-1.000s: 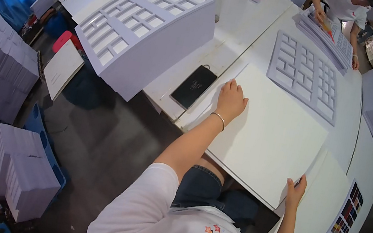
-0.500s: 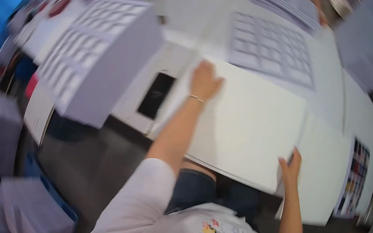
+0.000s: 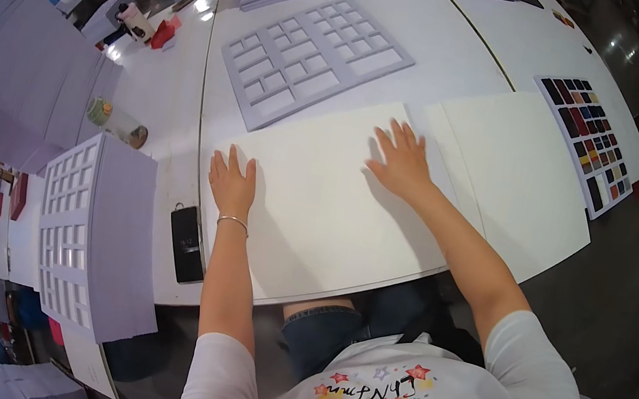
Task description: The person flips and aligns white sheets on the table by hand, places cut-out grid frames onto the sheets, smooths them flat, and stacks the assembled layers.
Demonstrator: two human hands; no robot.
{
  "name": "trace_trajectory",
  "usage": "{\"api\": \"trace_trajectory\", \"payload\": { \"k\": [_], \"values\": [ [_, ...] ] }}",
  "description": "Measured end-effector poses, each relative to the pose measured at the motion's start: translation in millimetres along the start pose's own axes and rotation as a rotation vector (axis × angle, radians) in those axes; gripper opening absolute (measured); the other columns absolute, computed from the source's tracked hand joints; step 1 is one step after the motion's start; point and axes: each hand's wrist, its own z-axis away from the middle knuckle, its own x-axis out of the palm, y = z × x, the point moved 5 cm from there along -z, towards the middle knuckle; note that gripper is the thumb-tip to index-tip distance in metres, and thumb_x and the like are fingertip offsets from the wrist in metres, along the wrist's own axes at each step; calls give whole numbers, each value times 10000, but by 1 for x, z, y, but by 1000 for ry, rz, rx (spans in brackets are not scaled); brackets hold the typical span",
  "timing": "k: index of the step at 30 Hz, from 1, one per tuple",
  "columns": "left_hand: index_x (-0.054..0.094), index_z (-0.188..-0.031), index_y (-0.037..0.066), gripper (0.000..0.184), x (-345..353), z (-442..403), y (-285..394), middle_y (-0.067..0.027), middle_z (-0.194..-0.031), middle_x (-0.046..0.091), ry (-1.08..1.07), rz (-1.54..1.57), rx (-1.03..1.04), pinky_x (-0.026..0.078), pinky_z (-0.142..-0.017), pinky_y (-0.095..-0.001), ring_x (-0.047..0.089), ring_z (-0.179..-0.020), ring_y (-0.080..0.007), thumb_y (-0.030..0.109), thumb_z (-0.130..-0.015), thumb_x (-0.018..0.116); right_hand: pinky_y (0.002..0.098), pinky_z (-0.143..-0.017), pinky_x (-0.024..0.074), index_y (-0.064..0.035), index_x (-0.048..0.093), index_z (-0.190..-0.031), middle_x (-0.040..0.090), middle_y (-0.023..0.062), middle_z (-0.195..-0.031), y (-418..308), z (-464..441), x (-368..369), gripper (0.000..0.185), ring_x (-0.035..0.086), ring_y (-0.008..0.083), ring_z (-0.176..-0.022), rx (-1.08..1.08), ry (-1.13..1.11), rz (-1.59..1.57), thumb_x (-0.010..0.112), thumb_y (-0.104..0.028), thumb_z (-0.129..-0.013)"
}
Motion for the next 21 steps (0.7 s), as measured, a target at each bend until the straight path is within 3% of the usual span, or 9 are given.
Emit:
{"api": "trace_trajectory", "payload": {
  "k": [6, 14, 19, 21],
  "values": [
    [412, -1313, 137, 530, 5, -6, -4, -253, -1347, 317, 12, -21, 35, 230, -1037, -446, 279, -1265, -368, 426, -870, 451, 562, -1046, 103, -218, 299, -1370, 163, 129, -1452, 11, -38, 32, 628, 77, 377, -1336, 87, -18, 144, 405, -536, -840],
    [358, -1338, 119, 551, 7, 4, -1, -247, -1362, 303, -10, -159, 94, 247, -993, -551, 281, -1264, -394, 438, -891, 404, 562, -1036, 141, -258, 312, -1361, 197, 108, -1447, 13, -39, 35, 596, 104, 363, -1334, 100, -12, 197, 416, -530, -841],
    [274, -1377, 118, 601, -26, 104, 8, -202, -1419, 222, -197, -167, 148, 205, -984, -608, 194, -1311, -382, 455, -893, 388, 579, -1038, 106, -233, 296, -1368, 235, 104, -1431, 8, -38, 29, 619, 127, 353, -1329, 59, -14, 176, 368, -552, -842],
    [255, -1386, 117, 630, -46, 151, 4, -197, -1432, 192, -259, -156, 111, 190, -991, -608, 166, -1324, -371, 470, -884, 398, 577, -1042, 101, -233, 302, -1364, 258, 86, -1423, 12, -40, 37, 597, 124, 336, -1333, 40, 113, 243, 350, -540, -853]
  ]
}}
